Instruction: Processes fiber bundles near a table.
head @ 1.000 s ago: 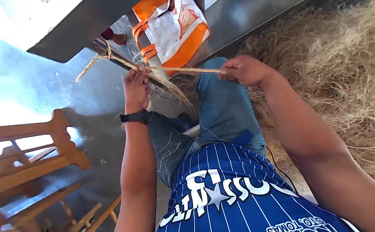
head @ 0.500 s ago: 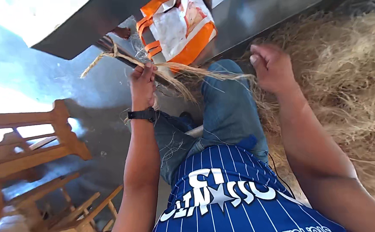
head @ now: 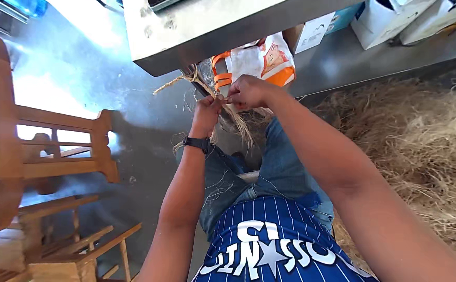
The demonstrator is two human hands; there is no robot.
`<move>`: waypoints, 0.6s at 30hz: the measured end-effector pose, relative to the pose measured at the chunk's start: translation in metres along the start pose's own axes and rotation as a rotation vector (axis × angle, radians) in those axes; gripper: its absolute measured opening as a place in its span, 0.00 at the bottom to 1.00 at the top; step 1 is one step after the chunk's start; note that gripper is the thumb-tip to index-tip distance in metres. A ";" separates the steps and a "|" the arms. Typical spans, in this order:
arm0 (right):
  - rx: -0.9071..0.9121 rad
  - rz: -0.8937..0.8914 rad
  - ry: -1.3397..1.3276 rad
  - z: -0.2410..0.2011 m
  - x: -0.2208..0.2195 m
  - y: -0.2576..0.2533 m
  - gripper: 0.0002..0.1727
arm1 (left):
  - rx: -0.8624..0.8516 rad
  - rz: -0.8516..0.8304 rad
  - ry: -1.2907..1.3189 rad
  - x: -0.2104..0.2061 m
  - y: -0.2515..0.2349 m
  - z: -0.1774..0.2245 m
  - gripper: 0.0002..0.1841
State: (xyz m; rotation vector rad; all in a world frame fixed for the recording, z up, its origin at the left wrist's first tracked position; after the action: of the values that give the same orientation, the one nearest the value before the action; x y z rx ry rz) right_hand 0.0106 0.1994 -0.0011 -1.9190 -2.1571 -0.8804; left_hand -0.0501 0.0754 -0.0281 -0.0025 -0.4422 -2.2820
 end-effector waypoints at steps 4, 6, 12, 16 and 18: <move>0.012 0.041 0.124 0.008 0.014 0.016 0.15 | 0.017 -0.028 0.021 -0.003 -0.001 -0.003 0.12; 0.044 0.067 0.134 0.018 0.025 0.029 0.15 | 0.016 -0.037 0.050 -0.003 -0.001 -0.002 0.13; -0.016 0.261 -0.289 0.116 0.055 0.133 0.11 | 0.018 -0.050 0.067 -0.007 0.001 0.001 0.10; -0.060 0.374 -0.399 0.171 0.054 0.189 0.11 | 0.014 -0.035 0.106 -0.012 -0.001 0.005 0.10; -0.067 0.410 -0.410 0.182 0.057 0.201 0.10 | 0.017 -0.028 0.113 -0.012 -0.002 0.009 0.10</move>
State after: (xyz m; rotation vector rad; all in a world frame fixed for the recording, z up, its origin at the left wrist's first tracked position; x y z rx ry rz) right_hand 0.2400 0.3442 -0.0575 -2.6337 -1.8062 -0.5243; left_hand -0.0449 0.0882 -0.0225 0.1417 -0.4048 -2.2919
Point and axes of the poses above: each hand's wrist, its own y-axis away from the middle knuckle, its own x-axis out of the back of the hand, z = x × y, the point moved 9 cm from there along -y, towards the middle knuckle, and after that the axes turned 1 degree about x, right-handed, at the moved point
